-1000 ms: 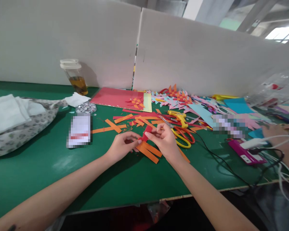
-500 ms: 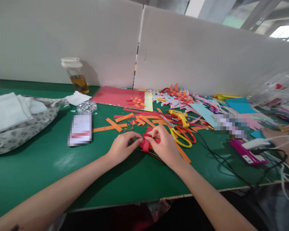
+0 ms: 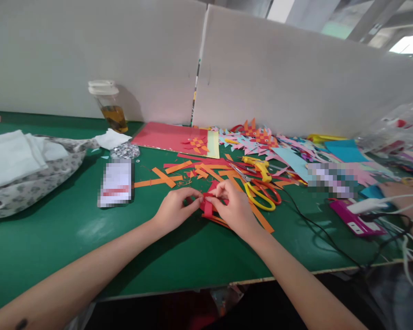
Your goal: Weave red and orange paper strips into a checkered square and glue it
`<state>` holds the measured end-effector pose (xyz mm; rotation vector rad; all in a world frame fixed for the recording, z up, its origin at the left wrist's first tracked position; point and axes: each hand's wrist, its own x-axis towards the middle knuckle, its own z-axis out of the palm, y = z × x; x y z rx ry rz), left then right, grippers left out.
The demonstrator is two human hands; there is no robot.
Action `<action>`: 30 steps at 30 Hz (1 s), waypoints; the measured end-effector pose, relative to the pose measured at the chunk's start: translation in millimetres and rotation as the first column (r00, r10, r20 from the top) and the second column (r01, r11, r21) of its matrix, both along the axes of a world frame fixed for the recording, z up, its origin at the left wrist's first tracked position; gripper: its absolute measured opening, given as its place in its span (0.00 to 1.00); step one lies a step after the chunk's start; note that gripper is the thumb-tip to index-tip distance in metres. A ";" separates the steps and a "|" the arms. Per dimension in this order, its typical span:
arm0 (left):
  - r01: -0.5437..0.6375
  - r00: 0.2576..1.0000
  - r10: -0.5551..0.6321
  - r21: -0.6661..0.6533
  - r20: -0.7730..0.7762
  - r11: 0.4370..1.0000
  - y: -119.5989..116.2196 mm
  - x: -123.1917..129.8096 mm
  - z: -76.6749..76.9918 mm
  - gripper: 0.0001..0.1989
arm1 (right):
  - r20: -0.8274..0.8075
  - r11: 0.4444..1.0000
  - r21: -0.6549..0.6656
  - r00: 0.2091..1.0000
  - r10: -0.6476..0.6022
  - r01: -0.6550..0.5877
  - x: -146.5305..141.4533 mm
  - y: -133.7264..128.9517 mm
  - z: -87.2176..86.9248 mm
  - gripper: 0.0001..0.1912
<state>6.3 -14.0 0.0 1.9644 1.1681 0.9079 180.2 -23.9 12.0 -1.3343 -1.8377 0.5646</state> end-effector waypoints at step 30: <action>0.196 0.892 -0.045 -0.293 0.450 0.936 2.2 4.1 -3.5 0.24 | -0.563 0.981 -0.089 0.804 -0.193 0.174 0.1 2.8 20.7 0.21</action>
